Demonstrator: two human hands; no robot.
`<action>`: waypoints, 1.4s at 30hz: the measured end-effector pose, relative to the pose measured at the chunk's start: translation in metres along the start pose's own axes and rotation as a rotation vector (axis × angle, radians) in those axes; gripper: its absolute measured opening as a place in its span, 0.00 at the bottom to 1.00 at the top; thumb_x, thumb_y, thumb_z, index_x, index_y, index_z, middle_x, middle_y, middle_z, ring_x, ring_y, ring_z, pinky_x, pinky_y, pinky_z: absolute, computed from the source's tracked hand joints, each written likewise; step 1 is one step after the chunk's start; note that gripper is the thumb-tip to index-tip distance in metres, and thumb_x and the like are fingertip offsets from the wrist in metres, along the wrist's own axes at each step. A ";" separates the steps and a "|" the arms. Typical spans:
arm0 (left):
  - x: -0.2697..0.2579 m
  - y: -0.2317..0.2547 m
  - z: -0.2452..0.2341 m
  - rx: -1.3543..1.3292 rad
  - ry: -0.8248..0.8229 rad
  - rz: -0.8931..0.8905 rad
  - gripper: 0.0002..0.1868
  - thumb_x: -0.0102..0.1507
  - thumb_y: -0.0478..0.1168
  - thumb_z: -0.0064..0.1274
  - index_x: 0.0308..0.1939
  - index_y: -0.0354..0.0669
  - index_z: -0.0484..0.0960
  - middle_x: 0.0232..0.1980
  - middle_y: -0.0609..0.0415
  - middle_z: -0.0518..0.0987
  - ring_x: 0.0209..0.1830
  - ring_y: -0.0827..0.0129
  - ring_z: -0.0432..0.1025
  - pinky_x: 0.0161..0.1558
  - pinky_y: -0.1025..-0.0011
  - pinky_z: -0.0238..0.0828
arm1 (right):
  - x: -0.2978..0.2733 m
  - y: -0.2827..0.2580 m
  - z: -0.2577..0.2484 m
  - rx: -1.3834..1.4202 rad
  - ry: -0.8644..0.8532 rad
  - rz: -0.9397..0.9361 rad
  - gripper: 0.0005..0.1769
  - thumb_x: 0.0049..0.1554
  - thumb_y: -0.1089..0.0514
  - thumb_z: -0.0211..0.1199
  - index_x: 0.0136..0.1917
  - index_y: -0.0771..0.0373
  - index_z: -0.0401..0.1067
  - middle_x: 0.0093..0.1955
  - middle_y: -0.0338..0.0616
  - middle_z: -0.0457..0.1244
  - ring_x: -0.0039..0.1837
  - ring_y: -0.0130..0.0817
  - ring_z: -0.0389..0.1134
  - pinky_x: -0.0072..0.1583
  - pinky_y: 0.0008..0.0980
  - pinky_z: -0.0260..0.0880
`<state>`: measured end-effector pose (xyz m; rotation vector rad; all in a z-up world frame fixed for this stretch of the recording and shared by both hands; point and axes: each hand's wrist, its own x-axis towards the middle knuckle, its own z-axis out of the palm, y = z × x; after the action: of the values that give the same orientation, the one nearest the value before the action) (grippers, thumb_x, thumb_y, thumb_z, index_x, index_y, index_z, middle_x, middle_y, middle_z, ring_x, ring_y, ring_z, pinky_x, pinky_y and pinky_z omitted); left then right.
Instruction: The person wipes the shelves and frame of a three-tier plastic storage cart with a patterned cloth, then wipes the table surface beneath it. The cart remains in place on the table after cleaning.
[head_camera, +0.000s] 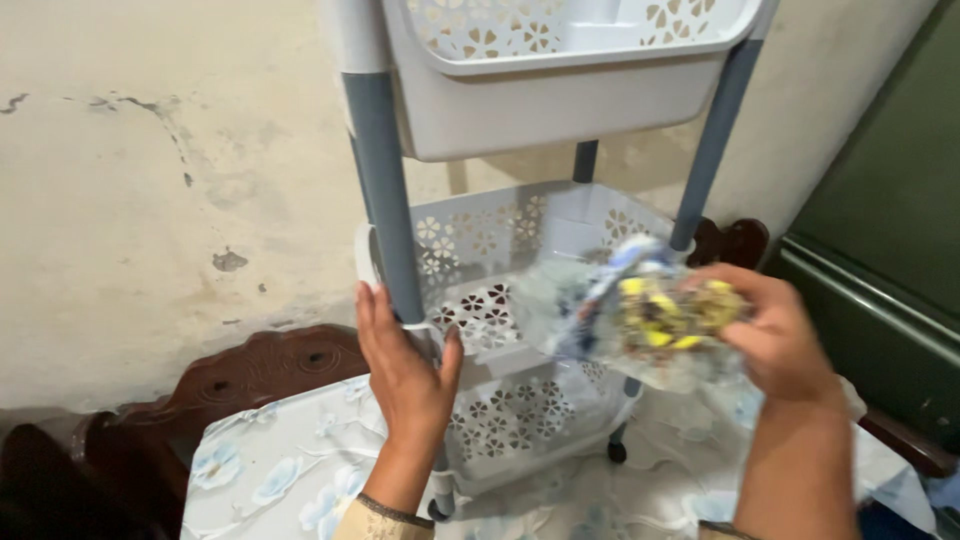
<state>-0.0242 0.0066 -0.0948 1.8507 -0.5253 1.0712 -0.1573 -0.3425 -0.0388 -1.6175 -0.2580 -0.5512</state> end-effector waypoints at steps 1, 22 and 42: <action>-0.004 0.000 0.001 -0.009 0.006 -0.005 0.53 0.58 0.41 0.66 0.78 0.34 0.46 0.79 0.26 0.52 0.80 0.33 0.50 0.75 0.50 0.51 | -0.013 0.002 -0.019 0.061 0.052 0.003 0.28 0.43 0.71 0.52 0.58 0.75 0.73 0.52 0.54 0.70 0.51 0.39 0.73 0.55 0.38 0.75; -0.094 0.006 0.045 -0.055 0.171 -0.477 0.42 0.70 0.47 0.55 0.79 0.29 0.52 0.79 0.31 0.59 0.79 0.45 0.58 0.75 0.59 0.53 | -0.038 0.139 -0.158 -0.585 -0.040 0.472 0.36 0.51 0.54 0.71 0.71 0.63 0.69 0.69 0.54 0.67 0.70 0.42 0.67 0.66 0.42 0.67; -0.136 -0.009 0.001 0.280 0.086 -0.710 0.13 0.55 0.36 0.60 0.39 0.34 0.74 0.33 0.43 0.77 0.30 0.52 0.72 0.37 0.58 0.68 | 0.007 0.232 -0.025 -0.218 -0.091 0.275 0.17 0.58 0.56 0.65 0.58 0.64 0.68 0.47 0.39 0.65 0.49 0.29 0.63 0.54 0.33 0.65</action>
<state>-0.0900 0.0005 -0.2134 1.9839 0.3436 0.7469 -0.0459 -0.3982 -0.2361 -1.8552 -0.0408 -0.3026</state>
